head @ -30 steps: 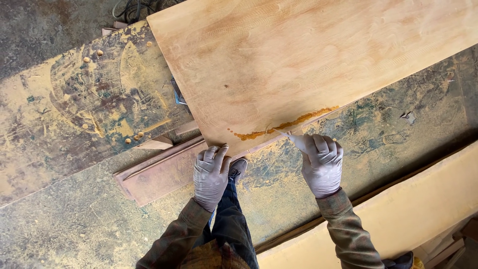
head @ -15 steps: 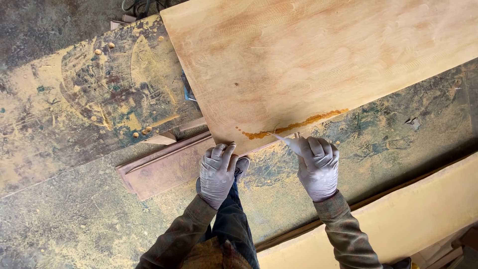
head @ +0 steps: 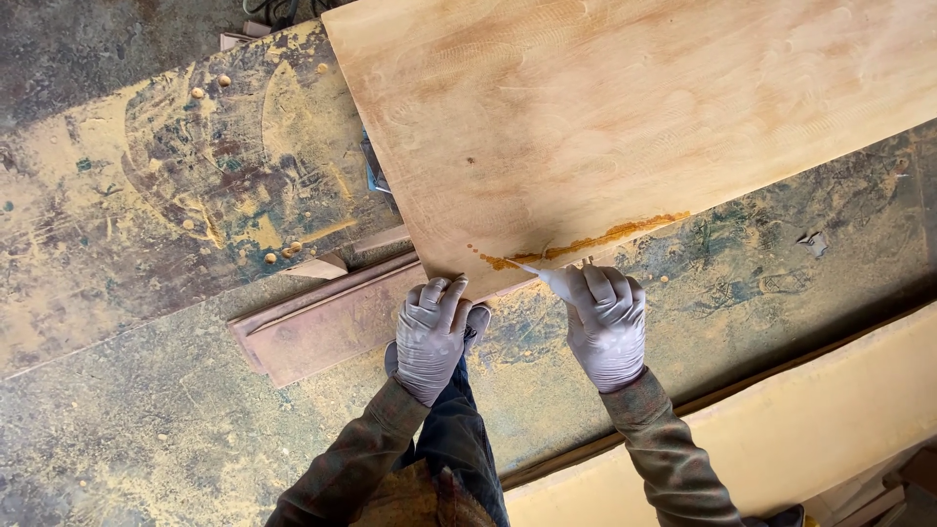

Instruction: The person applies a brown filler to a defect on a large wooden board using a small bottle, then spreads and levels it with a metal putty knife. After the filler is applied, the person sands the treated area and the surrounding surface with sandpaper to smooth the board.

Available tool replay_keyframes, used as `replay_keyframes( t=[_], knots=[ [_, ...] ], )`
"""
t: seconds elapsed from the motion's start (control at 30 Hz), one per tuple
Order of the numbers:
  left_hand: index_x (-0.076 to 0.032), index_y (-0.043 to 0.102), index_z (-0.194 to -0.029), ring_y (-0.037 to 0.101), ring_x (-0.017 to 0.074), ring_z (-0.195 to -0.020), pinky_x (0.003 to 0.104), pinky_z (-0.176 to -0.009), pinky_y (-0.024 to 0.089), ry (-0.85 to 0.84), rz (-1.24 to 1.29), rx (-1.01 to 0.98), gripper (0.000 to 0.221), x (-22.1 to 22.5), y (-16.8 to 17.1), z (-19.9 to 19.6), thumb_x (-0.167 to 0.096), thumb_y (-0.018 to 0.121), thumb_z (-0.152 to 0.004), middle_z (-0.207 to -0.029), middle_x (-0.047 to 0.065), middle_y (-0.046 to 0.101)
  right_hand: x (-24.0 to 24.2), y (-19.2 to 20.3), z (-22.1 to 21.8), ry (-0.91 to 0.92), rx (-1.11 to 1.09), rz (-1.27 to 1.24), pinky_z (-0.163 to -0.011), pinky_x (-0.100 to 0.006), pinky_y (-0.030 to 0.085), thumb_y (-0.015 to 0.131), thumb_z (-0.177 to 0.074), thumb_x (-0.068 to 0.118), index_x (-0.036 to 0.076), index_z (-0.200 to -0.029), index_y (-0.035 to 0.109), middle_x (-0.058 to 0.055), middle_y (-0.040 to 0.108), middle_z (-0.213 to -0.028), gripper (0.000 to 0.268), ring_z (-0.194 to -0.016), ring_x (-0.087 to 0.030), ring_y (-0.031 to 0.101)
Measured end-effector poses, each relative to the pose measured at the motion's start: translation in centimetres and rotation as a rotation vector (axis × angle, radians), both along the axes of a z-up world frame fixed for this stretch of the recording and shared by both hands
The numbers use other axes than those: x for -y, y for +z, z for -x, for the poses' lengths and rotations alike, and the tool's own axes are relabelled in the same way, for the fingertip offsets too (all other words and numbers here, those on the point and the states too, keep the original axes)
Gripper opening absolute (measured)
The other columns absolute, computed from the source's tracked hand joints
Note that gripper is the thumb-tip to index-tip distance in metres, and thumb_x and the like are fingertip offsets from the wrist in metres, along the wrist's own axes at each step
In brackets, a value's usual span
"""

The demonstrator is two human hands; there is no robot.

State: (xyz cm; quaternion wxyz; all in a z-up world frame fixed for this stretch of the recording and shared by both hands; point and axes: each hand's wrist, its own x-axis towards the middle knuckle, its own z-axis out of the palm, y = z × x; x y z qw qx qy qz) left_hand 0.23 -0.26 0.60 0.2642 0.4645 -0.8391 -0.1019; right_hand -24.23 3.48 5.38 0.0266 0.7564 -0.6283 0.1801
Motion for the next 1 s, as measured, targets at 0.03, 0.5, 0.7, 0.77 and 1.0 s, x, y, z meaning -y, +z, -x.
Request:
replay_keyframes(
  t=[0.03, 0.5, 0.7, 0.77, 1.0],
  knots=[
    [-0.005, 0.073, -0.093, 0.055, 0.0287, -0.111, 0.042, -0.087, 0.053, 0.0, 0.001, 0.0, 0.029, 0.0, -0.1, -0.1, -0.032, 0.081, -0.085, -0.127, 0.005, 0.06, 0.0, 0.0, -0.2, 0.0, 0.0, 0.001, -0.096, -0.046, 0.045, 0.077, -0.081, 0.002, 0.002, -0.129, 0.063, -0.009, 0.056, -0.125, 0.051, -0.114, -0.03, 0.057],
    [-0.002, 0.076, -0.121, 0.055, 0.0258, -0.109, 0.041, -0.09, 0.053, 0.101, -0.18, -0.114, 0.036, -0.8, -1.6, 0.0, -0.019, 0.078, -0.09, -0.124, 0.009, 0.057, -0.4, 0.0, 1.0, -0.014, -0.031, -0.004, -0.095, -0.047, 0.046, 0.076, -0.08, 0.002, 0.0, -0.128, 0.064, -0.011, 0.056, -0.125, 0.049, -0.113, -0.031, 0.057],
    [-0.005, 0.068, -0.115, 0.057, 0.0299, -0.11, 0.042, -0.092, 0.052, -0.015, -0.057, -0.016, 0.035, -0.2, -0.1, 0.0, -0.018, 0.079, -0.084, -0.124, 0.007, 0.059, -1.2, 0.4, 2.6, -0.093, -0.067, 0.005, -0.098, -0.046, 0.045, 0.079, -0.084, 0.006, 0.005, -0.128, 0.065, -0.007, 0.056, -0.124, 0.046, -0.114, -0.027, 0.057],
    [-0.005, 0.068, -0.121, 0.057, 0.0294, -0.108, 0.041, -0.092, 0.052, 0.026, -0.126, -0.081, 0.038, -0.5, -0.7, 0.2, -0.016, 0.079, -0.086, -0.122, 0.008, 0.058, -1.4, 0.2, 3.3, -0.107, -0.068, 0.013, -0.097, -0.046, 0.045, 0.079, -0.085, 0.005, 0.005, -0.128, 0.064, -0.006, 0.056, -0.124, 0.045, -0.114, -0.027, 0.057],
    [-0.007, 0.069, -0.125, 0.058, 0.029, -0.103, 0.042, -0.089, 0.052, 0.121, -0.146, -0.129, 0.04, -0.6, -1.0, 0.6, -0.015, 0.08, -0.087, -0.117, 0.01, 0.057, -2.0, 0.0, 5.2, -0.146, -0.081, 0.003, -0.097, -0.046, 0.045, 0.078, -0.083, 0.004, 0.005, -0.131, 0.062, -0.008, 0.058, -0.123, 0.051, -0.113, -0.028, 0.058]
  ],
)
